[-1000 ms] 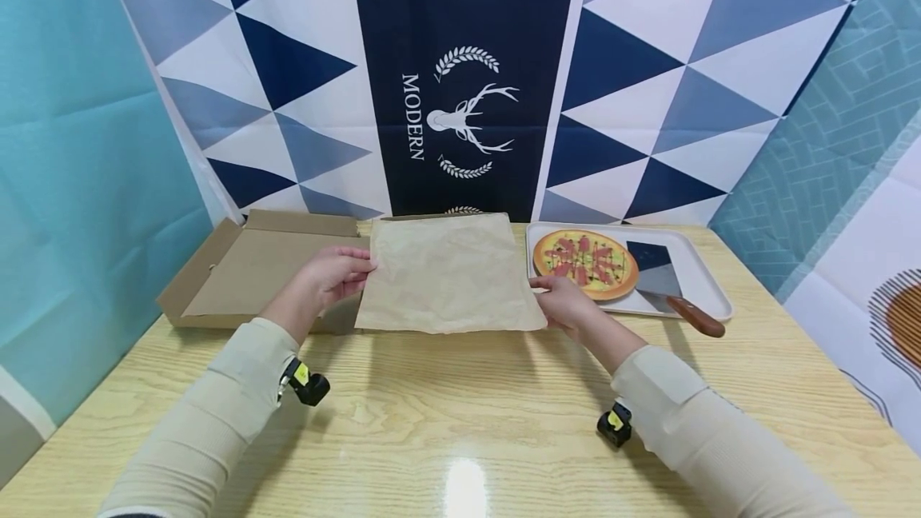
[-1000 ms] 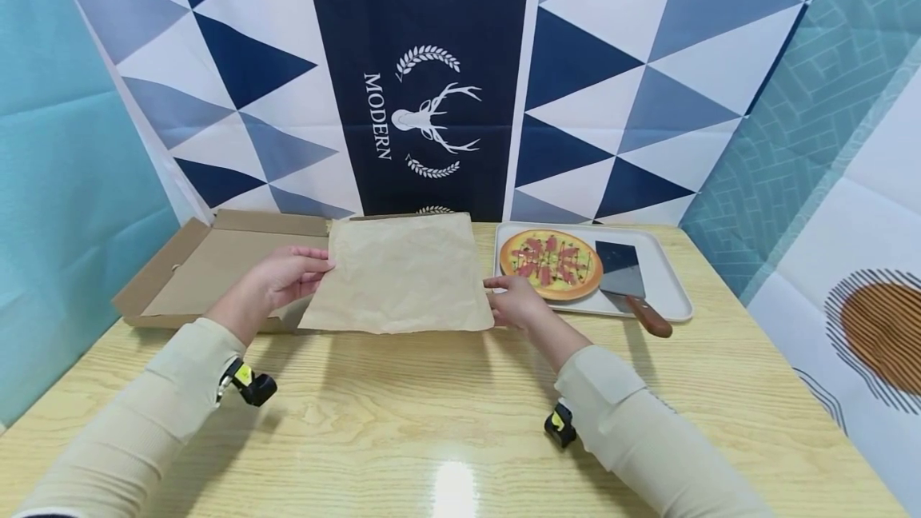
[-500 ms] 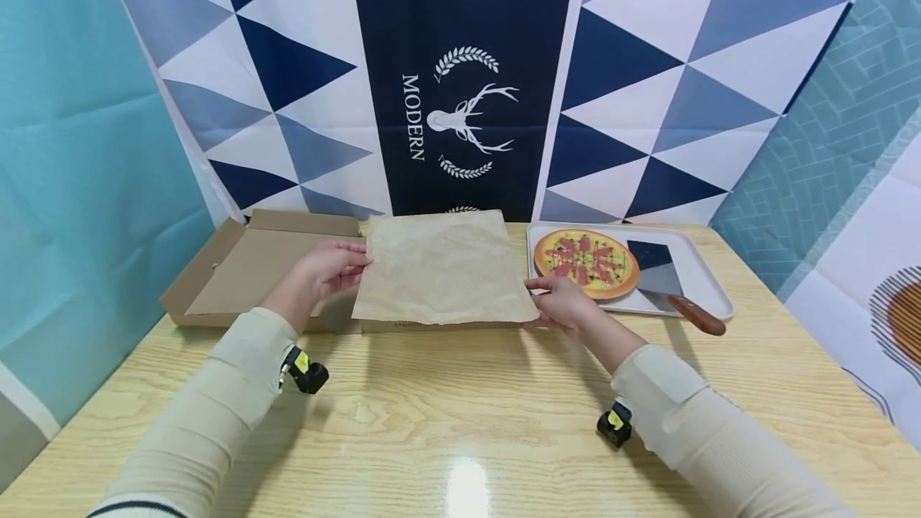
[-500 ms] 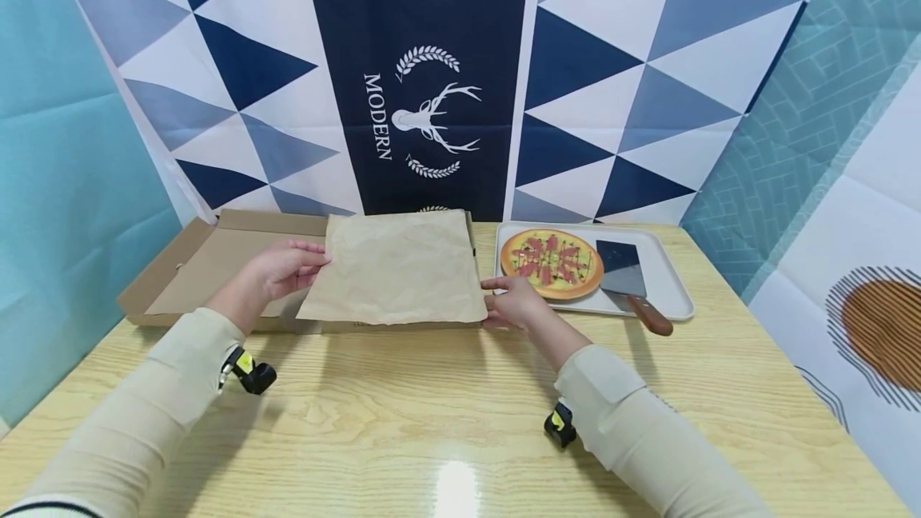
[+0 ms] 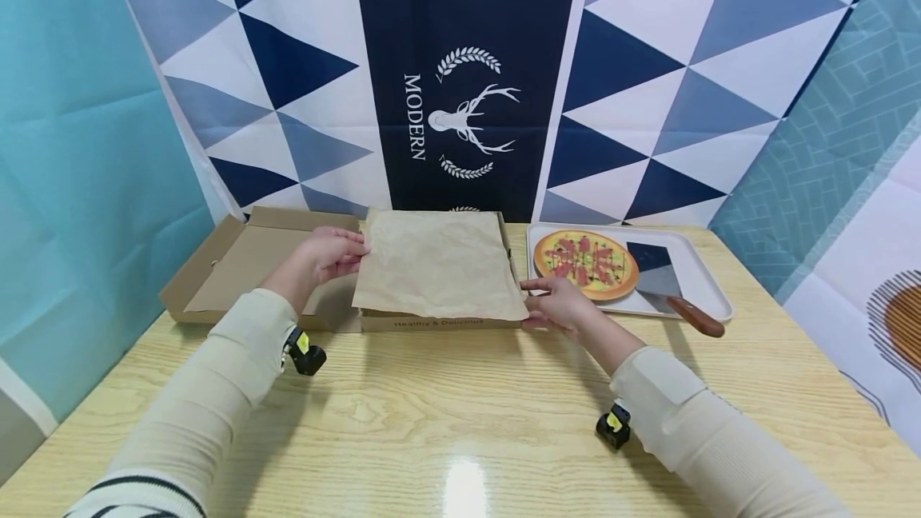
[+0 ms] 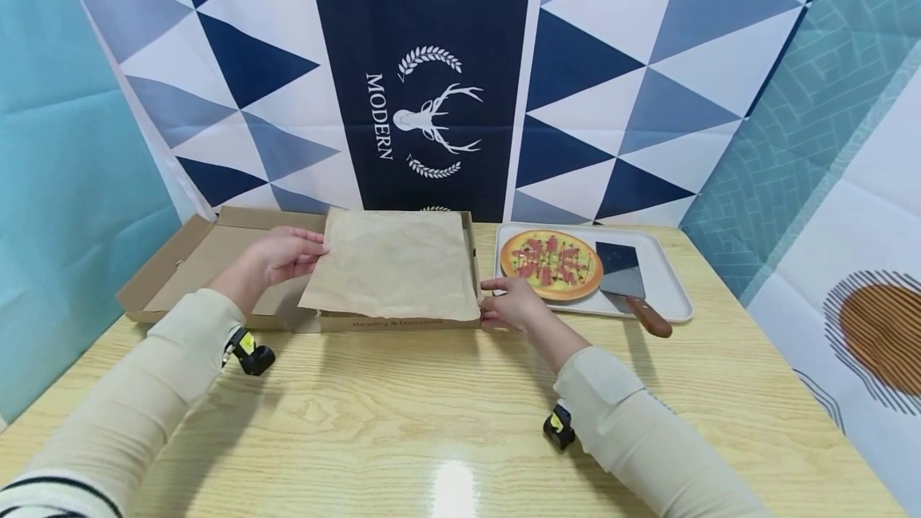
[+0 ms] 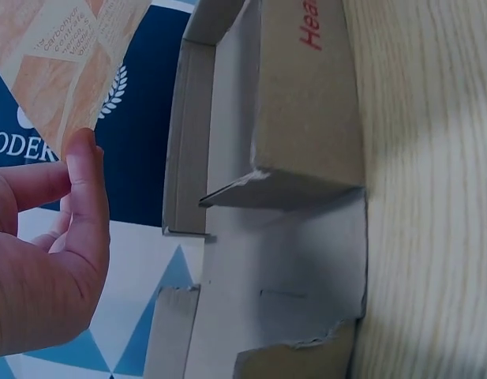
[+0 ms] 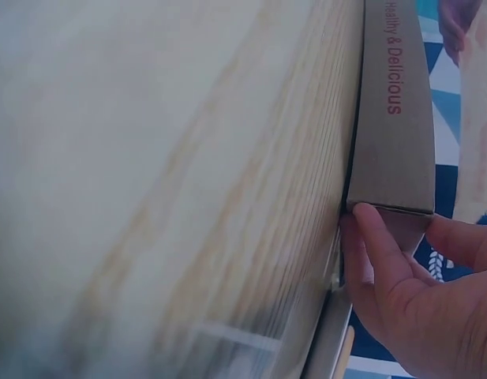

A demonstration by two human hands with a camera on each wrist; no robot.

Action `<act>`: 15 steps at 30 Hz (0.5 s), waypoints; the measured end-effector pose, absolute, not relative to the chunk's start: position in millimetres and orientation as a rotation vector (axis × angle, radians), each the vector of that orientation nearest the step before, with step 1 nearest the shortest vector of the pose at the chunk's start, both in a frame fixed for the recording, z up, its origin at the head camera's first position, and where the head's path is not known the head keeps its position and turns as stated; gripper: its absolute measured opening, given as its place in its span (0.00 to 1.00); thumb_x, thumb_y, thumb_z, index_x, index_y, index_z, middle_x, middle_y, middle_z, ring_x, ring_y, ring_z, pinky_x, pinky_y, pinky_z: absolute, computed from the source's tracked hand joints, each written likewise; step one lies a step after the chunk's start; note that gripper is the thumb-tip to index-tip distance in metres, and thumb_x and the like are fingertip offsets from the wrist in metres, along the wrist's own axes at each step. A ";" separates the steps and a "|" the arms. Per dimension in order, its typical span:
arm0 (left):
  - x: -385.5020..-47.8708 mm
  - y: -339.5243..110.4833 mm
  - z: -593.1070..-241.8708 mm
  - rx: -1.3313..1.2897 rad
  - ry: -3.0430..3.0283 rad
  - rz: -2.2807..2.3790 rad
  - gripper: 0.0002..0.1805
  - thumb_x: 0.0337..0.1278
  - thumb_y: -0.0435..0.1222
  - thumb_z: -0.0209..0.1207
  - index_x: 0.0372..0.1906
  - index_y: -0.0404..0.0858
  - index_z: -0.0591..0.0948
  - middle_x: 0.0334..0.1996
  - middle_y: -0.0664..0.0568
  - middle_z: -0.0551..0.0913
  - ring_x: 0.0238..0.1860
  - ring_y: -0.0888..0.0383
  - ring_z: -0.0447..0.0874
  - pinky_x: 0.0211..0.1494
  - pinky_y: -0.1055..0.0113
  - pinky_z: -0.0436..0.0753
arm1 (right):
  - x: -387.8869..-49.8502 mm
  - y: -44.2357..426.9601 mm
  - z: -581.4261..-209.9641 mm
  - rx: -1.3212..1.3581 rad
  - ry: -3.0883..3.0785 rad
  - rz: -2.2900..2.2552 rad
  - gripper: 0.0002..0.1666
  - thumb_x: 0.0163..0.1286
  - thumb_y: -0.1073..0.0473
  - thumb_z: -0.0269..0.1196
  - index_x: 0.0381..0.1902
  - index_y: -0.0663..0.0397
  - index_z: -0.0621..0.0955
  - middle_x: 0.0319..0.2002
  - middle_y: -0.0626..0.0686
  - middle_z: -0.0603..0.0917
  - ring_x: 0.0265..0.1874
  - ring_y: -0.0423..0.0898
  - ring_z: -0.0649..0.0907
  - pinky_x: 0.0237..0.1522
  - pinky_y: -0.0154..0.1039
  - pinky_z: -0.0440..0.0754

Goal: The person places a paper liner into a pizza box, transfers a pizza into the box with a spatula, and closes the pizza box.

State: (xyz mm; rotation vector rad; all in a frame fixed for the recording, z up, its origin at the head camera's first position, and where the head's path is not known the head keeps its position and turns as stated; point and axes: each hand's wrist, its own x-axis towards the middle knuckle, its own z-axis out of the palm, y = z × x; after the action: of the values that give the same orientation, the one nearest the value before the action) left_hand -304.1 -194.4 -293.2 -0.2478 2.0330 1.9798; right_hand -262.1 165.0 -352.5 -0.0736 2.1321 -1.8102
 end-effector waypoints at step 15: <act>-316.6 -192.4 -283.2 -0.214 2.127 1.927 0.05 0.66 0.23 0.53 0.44 0.30 0.72 0.20 0.54 0.79 0.17 0.65 0.76 0.27 0.74 0.82 | -261.7 165.8 -352.1 -0.073 2.096 -1.829 0.30 0.72 0.72 0.52 0.68 0.77 0.59 0.43 0.60 0.73 0.32 0.44 0.83 0.45 0.42 0.85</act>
State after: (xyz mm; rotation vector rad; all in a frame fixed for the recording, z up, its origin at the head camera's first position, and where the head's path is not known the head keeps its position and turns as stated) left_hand -316.6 -192.4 -283.2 -0.2139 2.1266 1.9266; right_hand -261.7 165.8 -352.1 -0.0728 2.0959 -1.8292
